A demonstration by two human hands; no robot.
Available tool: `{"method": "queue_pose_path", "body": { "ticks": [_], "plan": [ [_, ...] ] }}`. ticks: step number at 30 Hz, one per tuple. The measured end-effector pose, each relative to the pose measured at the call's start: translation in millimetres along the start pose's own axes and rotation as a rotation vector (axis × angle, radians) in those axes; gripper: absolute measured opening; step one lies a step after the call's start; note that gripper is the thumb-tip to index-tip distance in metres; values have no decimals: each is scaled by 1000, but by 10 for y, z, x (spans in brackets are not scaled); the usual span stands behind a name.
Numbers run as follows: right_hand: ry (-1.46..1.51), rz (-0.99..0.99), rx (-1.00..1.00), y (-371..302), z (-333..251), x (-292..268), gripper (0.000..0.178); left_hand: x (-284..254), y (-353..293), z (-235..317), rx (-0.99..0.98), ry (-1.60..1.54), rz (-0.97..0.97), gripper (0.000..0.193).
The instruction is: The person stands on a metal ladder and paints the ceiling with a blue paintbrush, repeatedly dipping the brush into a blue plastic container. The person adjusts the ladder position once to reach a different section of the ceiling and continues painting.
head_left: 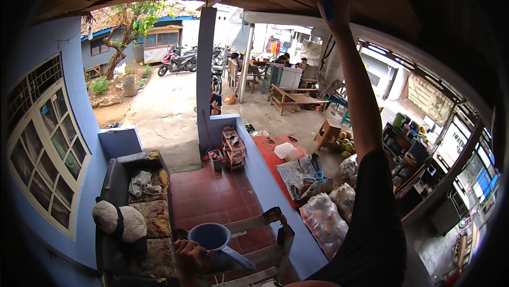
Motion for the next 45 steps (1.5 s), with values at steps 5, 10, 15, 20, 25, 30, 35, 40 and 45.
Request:
{"method": "queue_pose_path", "body": {
  "ticks": [5,10,15,20,25,30,35,40,45],
  "plan": [
    [164,8,-132,45,-41,-109,44,-17,12,-3,-21,21,-18,38],
    [30,35,-126,404,-23,-214,53,-49,-3,8,-5,27,-24,38],
    [-85,32,-29,431,-182,-671,51,-37,28,10,-26,20,-34,37],
    [25,-39,-166,505,-78,-392,57,-60,1,3,-1,21,-5,37],
    [-69,100,-161,362,567,-311,23,62,9,-33,-24,-25,-13,37],
    [-149,138,-234,487,-35,-565,18,-70,-27,-36,-33,8,25,39],
    [-153,-47,-292,620,460,-476,18,-17,19,22,-16,-76,-2,40],
    [-242,132,-326,605,308,-1168,21,-20,40,12,-25,-80,37,41],
    [-290,-98,-357,571,262,-1085,28,61,39,35,14,-87,30,41]
  ]
}}
Point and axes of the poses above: each hand's wrist, its own y-axis towards the middle knuckle, its own x-axis out of the palm, z = x × y, the point moved 3 cm from there along y, towards the middle knuckle, and after that the axes turned 14 degrees about -y, right-handed, at the moved point
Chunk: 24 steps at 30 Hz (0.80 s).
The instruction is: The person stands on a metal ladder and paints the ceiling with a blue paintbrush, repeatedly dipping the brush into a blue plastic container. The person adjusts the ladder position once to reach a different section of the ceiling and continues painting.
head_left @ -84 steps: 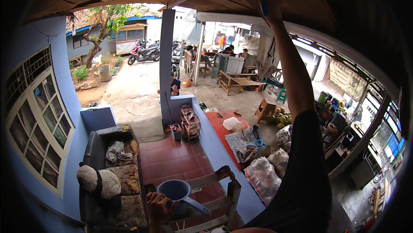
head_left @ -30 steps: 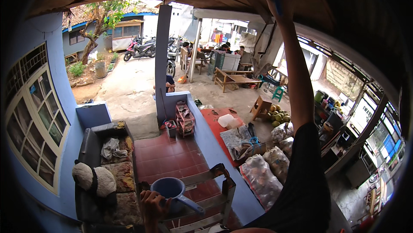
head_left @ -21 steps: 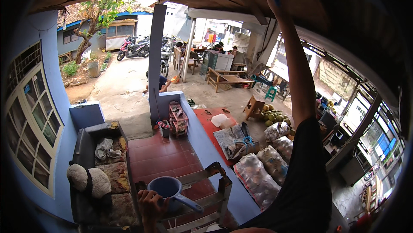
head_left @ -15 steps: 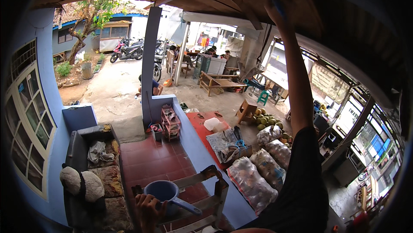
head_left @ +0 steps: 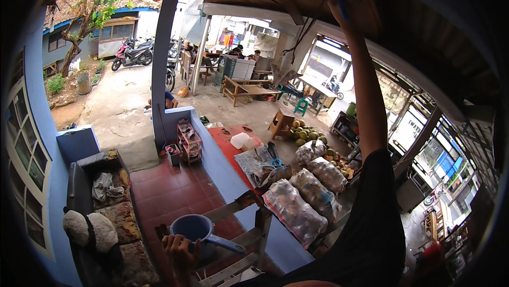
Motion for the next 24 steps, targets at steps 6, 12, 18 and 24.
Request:
{"method": "queue_pose_path", "body": {
  "ticks": [6,12,18,24],
  "plan": [
    [-247,-121,78,-427,716,-24,42,-22,-21,-19,-6,-10,7,38],
    [-324,81,362,-210,276,-649,37,-52,-53,-104,-18,64,42,36],
    [-254,227,225,-389,110,-52,43,-98,0,23,-35,25,8,33],
    [-30,271,286,-282,-371,343,45,-107,-12,-2,-41,45,43,31]
  ]
}}
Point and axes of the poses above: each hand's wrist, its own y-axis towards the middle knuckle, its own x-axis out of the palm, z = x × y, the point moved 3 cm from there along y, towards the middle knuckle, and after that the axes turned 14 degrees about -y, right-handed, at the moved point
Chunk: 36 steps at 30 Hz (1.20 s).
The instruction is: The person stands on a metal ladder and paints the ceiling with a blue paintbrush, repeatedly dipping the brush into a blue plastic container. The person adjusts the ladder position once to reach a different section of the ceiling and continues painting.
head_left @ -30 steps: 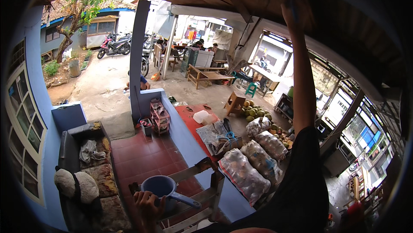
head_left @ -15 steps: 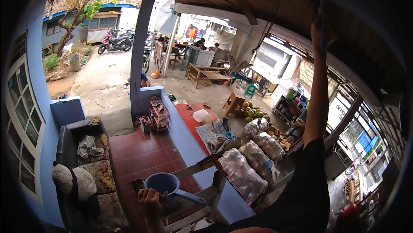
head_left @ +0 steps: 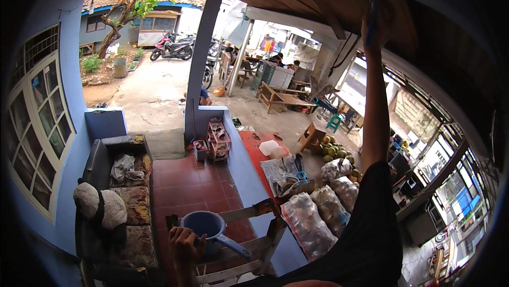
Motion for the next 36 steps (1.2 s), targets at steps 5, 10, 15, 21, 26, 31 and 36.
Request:
{"method": "queue_pose_path", "body": {
  "ticks": [5,10,15,21,26,31,36],
  "plan": [
    [126,-109,92,-278,-594,-253,29,-63,-8,8,-3,37,7,34],
    [419,-243,176,-464,-682,239,51,19,-11,-21,22,84,-28,31],
    [576,-57,88,-558,-728,961,43,-71,-50,-43,12,89,-8,27],
    [1284,-260,510,-1145,118,2249,51,135,-31,-123,32,49,-5,36],
    [202,-41,218,-1207,-332,1444,50,-18,-121,-114,-49,132,-36,37],
    [449,13,369,-1110,-620,1387,50,-24,-191,-176,-50,164,-38,37],
    [746,-114,560,-1051,-817,1772,38,-35,-161,-140,-51,172,-23,38]
  ]
}}
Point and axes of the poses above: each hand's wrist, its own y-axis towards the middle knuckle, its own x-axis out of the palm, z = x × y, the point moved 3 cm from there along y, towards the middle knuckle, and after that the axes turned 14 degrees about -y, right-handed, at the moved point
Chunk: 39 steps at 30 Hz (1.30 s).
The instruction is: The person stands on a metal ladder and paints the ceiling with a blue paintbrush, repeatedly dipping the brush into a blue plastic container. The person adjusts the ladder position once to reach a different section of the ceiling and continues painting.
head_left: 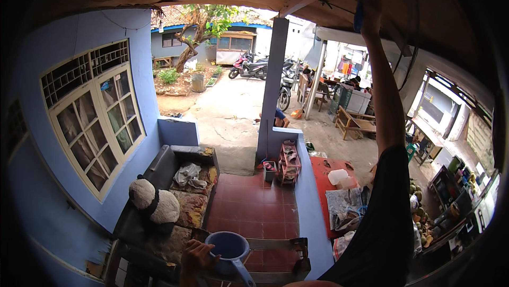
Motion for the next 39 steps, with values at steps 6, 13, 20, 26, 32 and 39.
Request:
{"method": "queue_pose_path", "body": {
  "ticks": [6,13,20,26,32,39],
  "plan": [
    [151,-122,2,-47,-56,230,36,-9,-4,-12,5,-6,25,38],
    [-500,-28,-241,-114,432,-18,35,34,86,21,12,-50,35,35],
    [-446,234,-29,-179,51,-361,40,-76,70,109,8,-30,45,36],
    [-280,248,-222,53,-337,-3,37,-125,42,87,-26,-13,14,35],
    [-242,23,-264,-7,-288,185,37,-41,36,38,23,-28,43,35],
    [-361,426,-18,-168,-663,-100,35,-30,64,54,-7,-29,46,35]
  ]
}}
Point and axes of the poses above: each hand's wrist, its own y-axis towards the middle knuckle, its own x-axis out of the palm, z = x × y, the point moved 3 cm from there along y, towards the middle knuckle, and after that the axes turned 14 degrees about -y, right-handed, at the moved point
